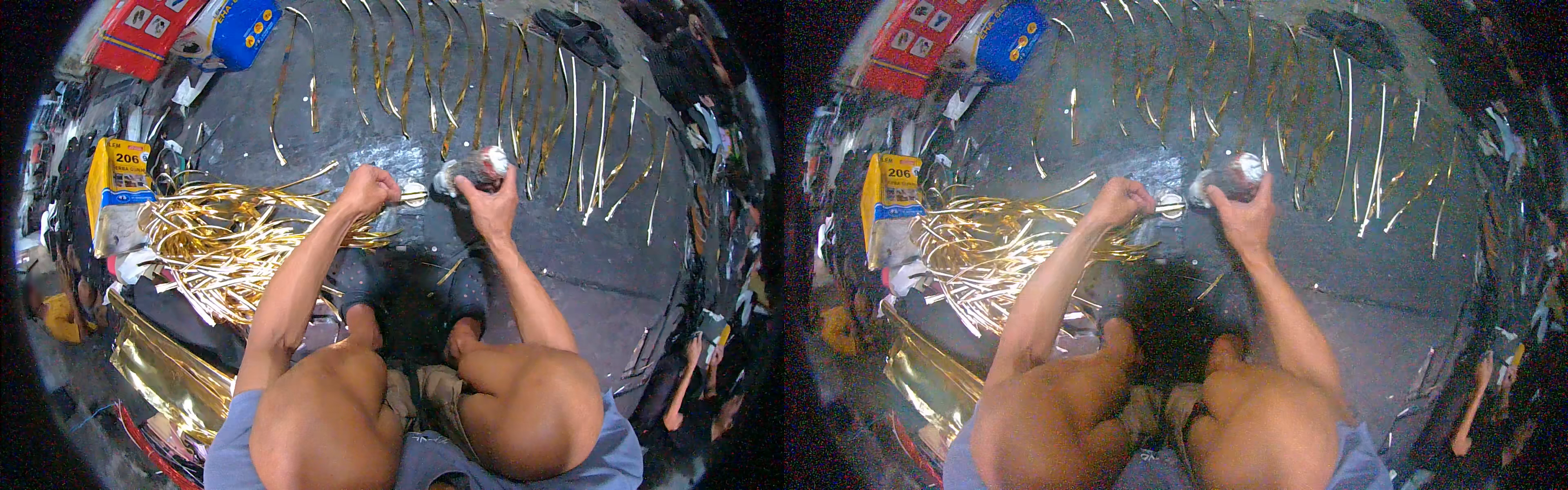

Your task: The person sits on the floor and repeatedly wraps thin gold tinsel strips around a small cylindrical object, then places the wrapped strips on the floor. The person handles the tinsel and cylinder by hand without visible tools.

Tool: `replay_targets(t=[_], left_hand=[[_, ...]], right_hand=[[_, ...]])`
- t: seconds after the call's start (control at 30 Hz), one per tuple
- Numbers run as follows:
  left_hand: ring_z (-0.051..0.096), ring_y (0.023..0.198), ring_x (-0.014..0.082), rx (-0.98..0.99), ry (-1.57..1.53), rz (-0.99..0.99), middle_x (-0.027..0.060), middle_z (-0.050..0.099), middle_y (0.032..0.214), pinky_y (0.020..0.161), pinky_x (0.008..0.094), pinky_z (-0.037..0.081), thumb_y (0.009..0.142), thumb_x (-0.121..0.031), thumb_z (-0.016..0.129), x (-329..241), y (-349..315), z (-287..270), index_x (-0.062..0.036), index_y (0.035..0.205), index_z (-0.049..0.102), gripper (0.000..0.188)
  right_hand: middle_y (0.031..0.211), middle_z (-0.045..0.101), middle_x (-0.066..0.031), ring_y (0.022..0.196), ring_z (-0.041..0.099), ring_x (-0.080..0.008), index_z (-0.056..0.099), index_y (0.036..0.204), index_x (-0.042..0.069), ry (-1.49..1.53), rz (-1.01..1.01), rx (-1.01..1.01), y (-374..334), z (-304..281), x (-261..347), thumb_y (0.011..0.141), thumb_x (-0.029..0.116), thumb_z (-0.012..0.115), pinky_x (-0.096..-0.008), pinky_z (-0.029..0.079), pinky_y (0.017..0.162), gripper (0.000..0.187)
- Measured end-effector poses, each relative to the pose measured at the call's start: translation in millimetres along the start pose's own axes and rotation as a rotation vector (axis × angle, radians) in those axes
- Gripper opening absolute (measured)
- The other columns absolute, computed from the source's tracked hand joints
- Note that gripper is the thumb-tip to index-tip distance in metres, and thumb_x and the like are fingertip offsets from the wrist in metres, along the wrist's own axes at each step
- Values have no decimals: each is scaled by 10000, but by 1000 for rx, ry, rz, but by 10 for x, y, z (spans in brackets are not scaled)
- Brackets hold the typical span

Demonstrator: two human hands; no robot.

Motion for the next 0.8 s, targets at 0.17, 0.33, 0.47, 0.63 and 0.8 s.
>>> replay_targets(t=[0.17, 0.33, 0.47, 0.63, 0.8], left_hand=[[728, 757, 195, -57, 90, -74, 79, 777, 793, 748, 357, 571, 767, -51, 667, 0, 157, 125, -60, 794, 802, 139], [725, 971, 278, -146, 291, 35, 105, 761, 996, 884, 380, 560, 743, -95, 705, -159, 7, 145, -97, 1086, 766, 348], [665, 1164, 321, -165, 50, 526, 121, 688, 1215, 1003, 400, 525, 707, -91, 763, -500, -268, 146, -89, 1304, 636, 611], [667, 1155, 340, -182, 56, 515, 136, 678, 1222, 984, 402, 535, 753, -75, 830, -479, -316, 218, -51, 1265, 625, 552], [670, 1164, 346, -167, 55, 501, 154, 693, 1224, 999, 405, 526, 739, -10, 763, -505, -268, 244, -66, 1276, 628, 556]], right_hand=[[1098, 716, -153, 871, 731, -221, 518, 1275, 26, -29, -23, 242, -155, 329, 146, 795, 190, 888, -391, 609, 743, 629], [1101, 677, -217, 1003, 688, -394, 518, 1299, 11, -296, -517, 200, -278, 485, 50, 769, 187, 873, -445, 566, 859, 662], [1176, 649, -229, 1096, 647, -416, 502, 1327, 3, -307, -490, 286, -367, 410, 3, 779, 130, 848, -454, 544, 928, 661], [1160, 672, -172, 1070, 675, -319, 520, 1304, 2, -41, -136, 399, -393, 409, -128, 800, 62, 791, -405, 547, 932, 575], [1021, 717, -131, 943, 695, -239, 584, 1171, 19, 17, 361, 317, -66, 546, -696, 794, 66, 797, -361, 547, 850, 435]])
Point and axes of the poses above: each hand's wrist, its own y-axis towards the middle knuckle, its own z-axis out of the palm, x = y × z, the point moved 1 cm from there along y, towards the middle knuckle
